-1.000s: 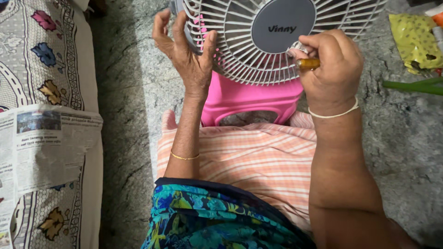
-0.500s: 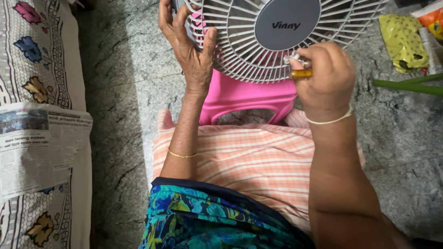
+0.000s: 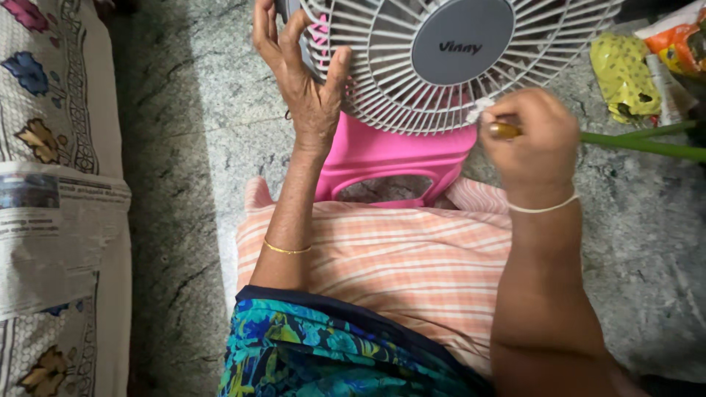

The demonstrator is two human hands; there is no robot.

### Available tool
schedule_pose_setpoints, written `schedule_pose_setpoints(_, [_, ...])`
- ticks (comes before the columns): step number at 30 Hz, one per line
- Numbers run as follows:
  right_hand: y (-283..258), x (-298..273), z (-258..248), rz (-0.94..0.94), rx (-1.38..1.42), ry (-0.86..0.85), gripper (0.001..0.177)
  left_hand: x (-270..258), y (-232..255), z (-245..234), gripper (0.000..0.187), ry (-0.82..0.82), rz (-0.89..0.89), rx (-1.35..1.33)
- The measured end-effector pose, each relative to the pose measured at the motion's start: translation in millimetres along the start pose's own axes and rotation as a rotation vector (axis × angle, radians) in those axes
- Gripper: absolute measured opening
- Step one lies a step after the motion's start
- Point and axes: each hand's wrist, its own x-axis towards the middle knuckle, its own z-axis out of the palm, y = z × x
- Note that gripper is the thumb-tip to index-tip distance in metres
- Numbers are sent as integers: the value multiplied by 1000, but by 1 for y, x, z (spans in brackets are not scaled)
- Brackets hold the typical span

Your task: The person disassembles a small electric fan by removing the front grille and then the rear grille using a screwdriver. They manipulate the fan components to detach the parts.

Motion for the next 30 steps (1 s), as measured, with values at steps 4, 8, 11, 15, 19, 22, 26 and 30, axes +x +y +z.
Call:
schedule_pose_setpoints(4, [8,5,-6,22,162,88,17,4,-3,2,54,12,-5,-14])
schedule_pose_setpoints(8, [-4,18,5,-63,111,141,16,4,-3,1,54,8,1,-21])
schedule_pose_setpoints(11, [-16,23,12,-85,49,134,20,1,-7,0,57,5,-21,-46])
schedule_pose_setpoints(15, [-20,21,13,-57,25,157,23,3,-23,8,65,176,-128,-294])
schedule_pose_setpoints(19, [-8,17,8,-4,9,164,21,4,-37,1,46,105,-293,-238])
schedule_pose_setpoints(22, [-5,13,5,241,294,175,26,0,-40,-3,47,22,-380,-189])
schedule_pose_setpoints(26, [-11,15,10,-43,118,127,20,2,-38,-4,49,3,-389,-134])
schedule_pose_setpoints(30, [-23,21,22,-81,32,133,19,5,-35,-6,49,-5,-367,-119])
